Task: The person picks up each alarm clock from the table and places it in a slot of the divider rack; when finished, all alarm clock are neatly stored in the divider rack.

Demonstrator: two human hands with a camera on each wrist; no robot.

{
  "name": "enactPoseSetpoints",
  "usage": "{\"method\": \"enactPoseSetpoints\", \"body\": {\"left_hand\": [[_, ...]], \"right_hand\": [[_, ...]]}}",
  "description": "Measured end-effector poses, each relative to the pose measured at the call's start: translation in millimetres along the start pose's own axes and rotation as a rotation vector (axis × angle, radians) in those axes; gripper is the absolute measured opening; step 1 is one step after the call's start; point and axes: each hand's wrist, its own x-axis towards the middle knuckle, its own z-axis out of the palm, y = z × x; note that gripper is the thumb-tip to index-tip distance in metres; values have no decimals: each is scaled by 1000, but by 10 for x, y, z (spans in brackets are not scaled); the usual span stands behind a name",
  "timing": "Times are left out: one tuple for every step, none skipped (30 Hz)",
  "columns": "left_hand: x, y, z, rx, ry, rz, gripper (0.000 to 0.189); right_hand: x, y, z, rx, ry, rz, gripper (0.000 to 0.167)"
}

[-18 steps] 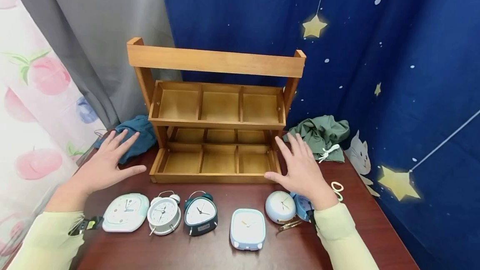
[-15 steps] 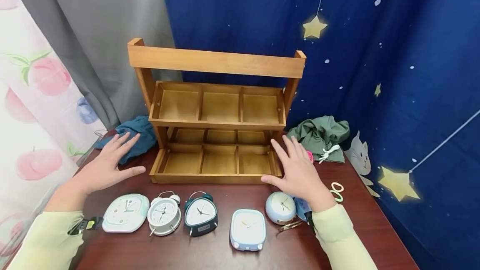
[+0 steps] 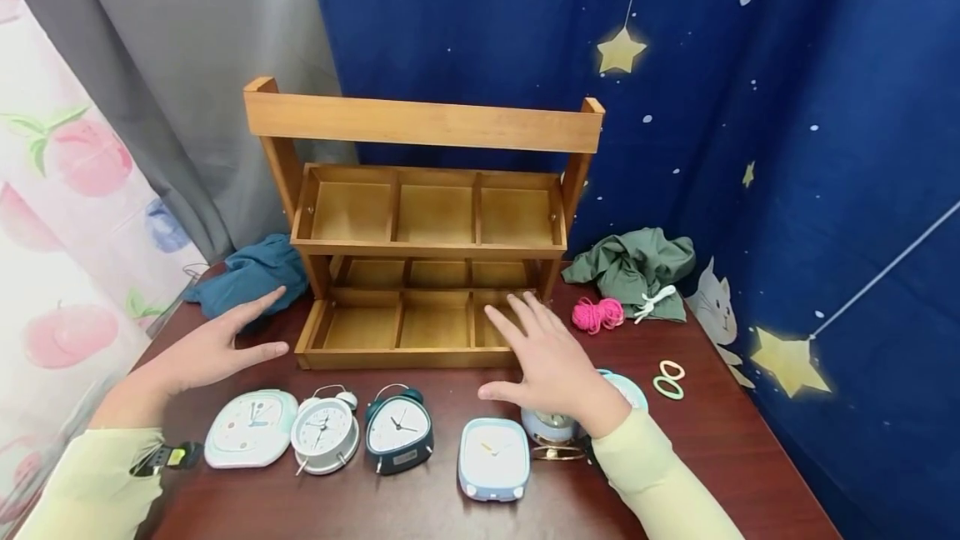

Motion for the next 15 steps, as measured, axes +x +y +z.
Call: {"method": "enactPoseSetpoints", "body": {"left_hand": [[4,-20,15,-12,-5,2,100],[8,-40,29,-26,-9,5,100],[13,-61,45,-39,-16,7,99],[18,-82,63,-54,-24,7,99],[25,-101,79,-66,-31,9,98],[31,-118,96,-73,-38,9,98],[37,-134,113,-84,-43,11,97],[42,-145,129,-92,-49,12,96],[47,-156,144,-99,-54,11,95],[51,-165,159,-107,-59,12,95],[56,-172,173,-111,-63,13,95],[61,-181,188,-116,-66,11,94],[65,-188,202,-121,-69,12,94],[69,-196,215,-122,-70,13,94],[73,-205,227,-127,-70,16,93]], "right_hand": [[11,-28,7,3,-13,-8,116],[22,-54,13,10,-25,-16,115],[34,-78,16,13,-41,-23,115],[46,-101,16,18,-55,-31,115],[60,-125,13,24,-68,-41,115],[75,-150,5,34,-84,-50,115],[92,-171,-1,47,-101,-59,114],[109,-192,-9,56,-118,-67,114],[128,-213,-17,64,-137,-75,114],[148,-233,-23,74,-155,-85,114],[167,-252,-27,85,-173,-94,114],[188,-270,-29,89,-192,-103,114],[208,-285,-28,90,-209,-115,114],[228,-302,-27,90,-226,-125,114],[249,-321,-31,92,-241,-135,114]]}}
